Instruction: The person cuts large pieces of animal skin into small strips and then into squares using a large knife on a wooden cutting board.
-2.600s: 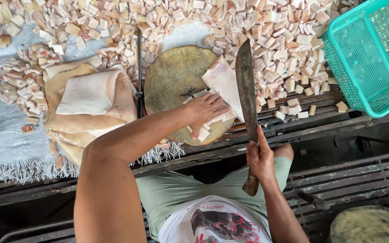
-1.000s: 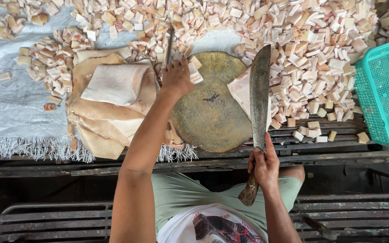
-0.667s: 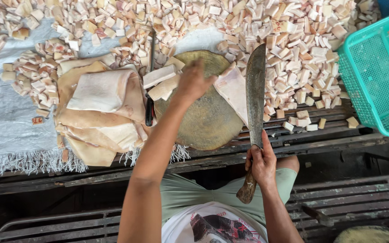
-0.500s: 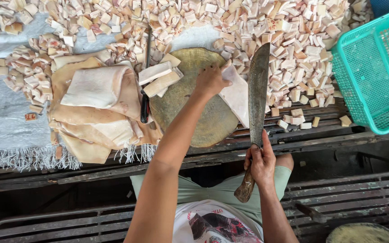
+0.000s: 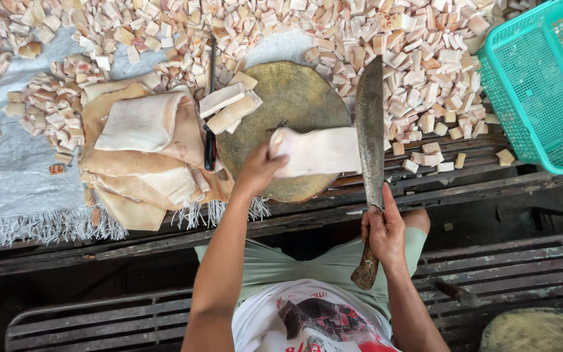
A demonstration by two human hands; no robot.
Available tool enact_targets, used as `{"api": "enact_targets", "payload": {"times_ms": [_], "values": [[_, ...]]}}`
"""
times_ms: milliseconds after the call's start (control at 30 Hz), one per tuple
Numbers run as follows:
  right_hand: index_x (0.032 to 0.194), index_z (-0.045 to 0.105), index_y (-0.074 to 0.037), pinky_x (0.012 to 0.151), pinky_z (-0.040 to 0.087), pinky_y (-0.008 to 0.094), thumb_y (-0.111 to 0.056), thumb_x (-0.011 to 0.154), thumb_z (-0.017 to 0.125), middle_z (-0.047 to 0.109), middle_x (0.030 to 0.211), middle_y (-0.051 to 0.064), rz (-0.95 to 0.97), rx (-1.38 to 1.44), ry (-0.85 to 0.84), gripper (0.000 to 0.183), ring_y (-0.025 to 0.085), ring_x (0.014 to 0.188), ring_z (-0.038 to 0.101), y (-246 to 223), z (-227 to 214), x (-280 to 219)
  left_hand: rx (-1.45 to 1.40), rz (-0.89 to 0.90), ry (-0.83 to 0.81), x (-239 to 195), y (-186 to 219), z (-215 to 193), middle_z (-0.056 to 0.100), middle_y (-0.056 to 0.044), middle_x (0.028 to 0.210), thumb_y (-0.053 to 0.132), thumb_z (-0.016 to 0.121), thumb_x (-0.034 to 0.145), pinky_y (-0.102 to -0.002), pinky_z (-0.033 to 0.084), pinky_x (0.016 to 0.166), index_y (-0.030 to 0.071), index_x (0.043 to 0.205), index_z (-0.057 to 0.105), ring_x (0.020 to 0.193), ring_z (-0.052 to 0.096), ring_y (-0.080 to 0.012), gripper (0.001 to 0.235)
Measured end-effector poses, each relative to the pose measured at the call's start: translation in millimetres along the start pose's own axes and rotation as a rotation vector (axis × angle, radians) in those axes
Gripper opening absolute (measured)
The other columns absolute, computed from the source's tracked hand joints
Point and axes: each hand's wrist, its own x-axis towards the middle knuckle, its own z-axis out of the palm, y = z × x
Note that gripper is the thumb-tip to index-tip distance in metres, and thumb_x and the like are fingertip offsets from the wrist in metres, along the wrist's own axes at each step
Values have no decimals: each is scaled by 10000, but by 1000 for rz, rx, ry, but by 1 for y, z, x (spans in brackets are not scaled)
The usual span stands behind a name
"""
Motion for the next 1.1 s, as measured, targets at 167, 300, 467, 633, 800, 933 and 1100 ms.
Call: {"api": "enact_targets", "payload": {"times_ms": [167,300,467,633,800,933,1100], "values": [[1645,326,-164,517,477,276,-65,1029,530,590,714,65,-30,-199,-49,656,115,572,527,7,11,-17,-342,-142,289,-85,-35,-9,704,-99,937,215,716,870,-308,631,601,-20,1166,594,765,714,-157,397],[1621,366,-218,660,573,390,-118,1034,564,714,871,210,-181,-625,-89,627,303,747,704,10,18,-29,-122,-115,353,-97,-53,2,527,-77,836,199,810,895,-335,447,605,-54,1024,559,721,496,-160,379],[1573,379,-223,740,539,584,-125,983,551,719,1088,255,-243,-902,-149,622,498,860,680,3,29,-32,-148,-22,371,-95,-60,5,544,-22,803,184,778,844,-305,468,630,4,992,520,712,517,-125,347],[1574,389,-232,708,547,573,-92,961,587,731,1049,262,-299,-965,-157,660,492,813,685,-22,28,-29,-178,-3,362,-99,-61,4,551,-42,822,163,785,854,-299,477,628,-19,1026,527,727,523,-130,359],[1621,328,-90,552,576,376,61,1029,576,722,902,232,-838,-675,113,659,232,671,698,-63,-11,-39,-160,-15,372,-99,-65,7,589,-50,833,157,788,847,-301,502,642,-21,1048,533,735,566,-131,370],[1654,197,-84,545,509,398,58,1060,538,618,791,112,-1018,-570,264,700,222,589,585,-61,-13,-36,-172,27,379,-98,-66,6,631,-50,894,146,784,849,-286,517,690,-19,1076,535,788,599,-121,375],[1582,316,-131,558,559,525,-80,906,608,711,906,220,-251,-1174,-267,738,412,630,681,-7,16,-41,-186,51,395,-101,-70,11,570,-109,924,121,774,871,-335,518,670,-63,1115,535,785,564,-167,388]]}}
